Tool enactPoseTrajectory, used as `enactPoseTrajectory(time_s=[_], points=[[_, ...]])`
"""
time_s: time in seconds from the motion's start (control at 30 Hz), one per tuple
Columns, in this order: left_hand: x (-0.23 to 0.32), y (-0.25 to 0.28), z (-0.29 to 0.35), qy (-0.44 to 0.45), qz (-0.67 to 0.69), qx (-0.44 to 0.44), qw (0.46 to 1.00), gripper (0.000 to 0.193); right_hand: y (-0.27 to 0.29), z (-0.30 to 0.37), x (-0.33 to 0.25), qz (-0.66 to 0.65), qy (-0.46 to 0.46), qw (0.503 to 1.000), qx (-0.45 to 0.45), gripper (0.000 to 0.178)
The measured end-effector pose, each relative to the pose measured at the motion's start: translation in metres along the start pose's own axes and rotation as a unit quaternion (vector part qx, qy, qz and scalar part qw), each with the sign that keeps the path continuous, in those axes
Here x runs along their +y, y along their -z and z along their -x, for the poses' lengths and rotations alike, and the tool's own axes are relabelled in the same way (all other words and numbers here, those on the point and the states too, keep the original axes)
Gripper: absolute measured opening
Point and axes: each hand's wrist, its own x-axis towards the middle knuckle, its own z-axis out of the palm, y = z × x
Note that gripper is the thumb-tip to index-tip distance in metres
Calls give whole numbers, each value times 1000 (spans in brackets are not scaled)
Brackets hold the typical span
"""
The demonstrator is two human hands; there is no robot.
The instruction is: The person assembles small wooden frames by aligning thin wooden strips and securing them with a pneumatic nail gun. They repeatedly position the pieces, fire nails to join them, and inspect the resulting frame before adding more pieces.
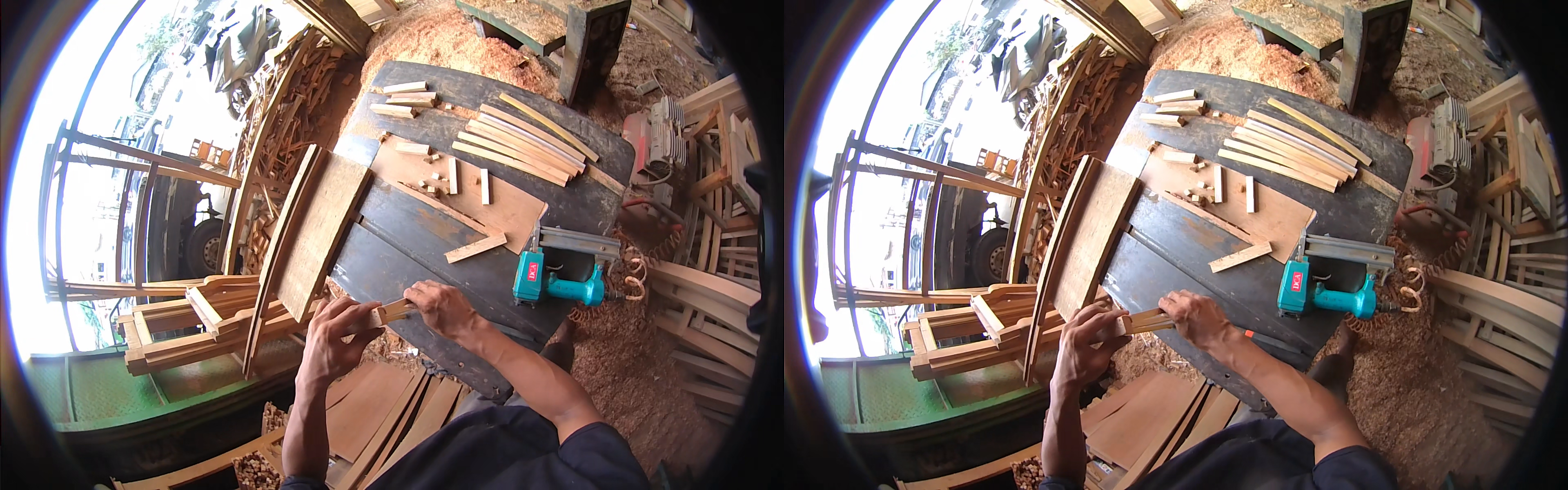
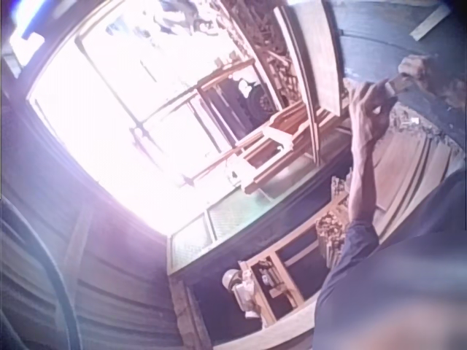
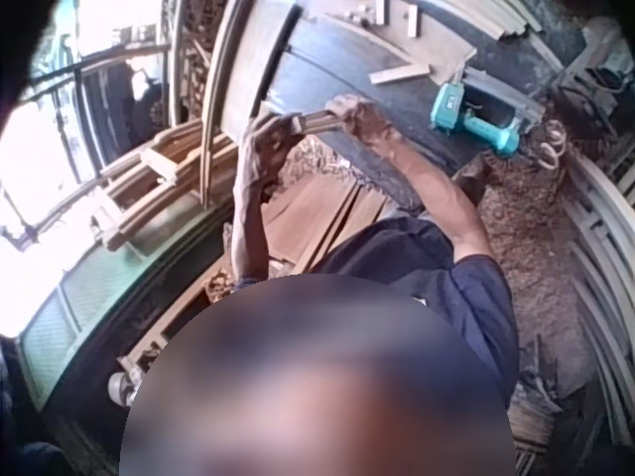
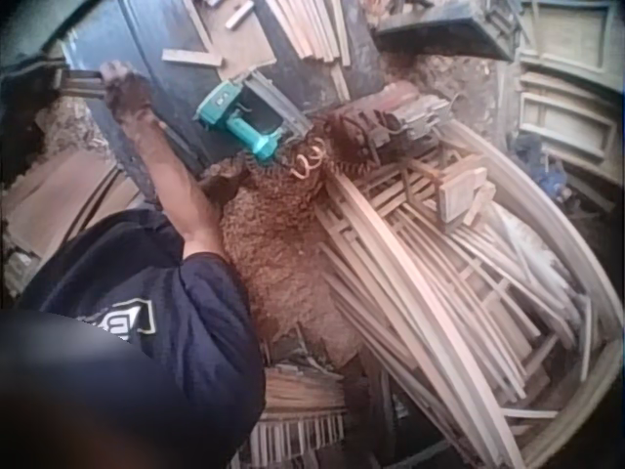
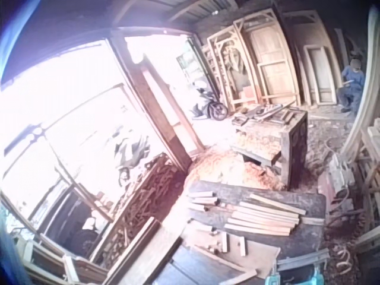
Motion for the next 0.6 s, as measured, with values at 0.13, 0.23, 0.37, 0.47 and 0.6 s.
enactPoseTrajectory(time_s=[0.13, 0.23, 0.37, 0.47, 0.6], points=[[-3, -3, 2, -5, -17, 15, 1000, 43, -5, -1, 0, 5, 4, 1000, -1, 17], [-6, -4, 3, -13, -33, 27, 999, 43, -7, -2, 0, 3, 5, 1000, -10, 28], [-5, -7, 6, 14, -34, 25, 999, 42, -7, -2, 0, 4, 9, 1000, -13, 29], [-3, -8, 6, 23, -33, 24, 999, 42, -6, -2, 0, 5, -3, 1000, -21, 28], [-2, -8, 7, 17, -17, 29, 999, 39, -9, -2, 0, -3, 0, 1000, -4, 28]])
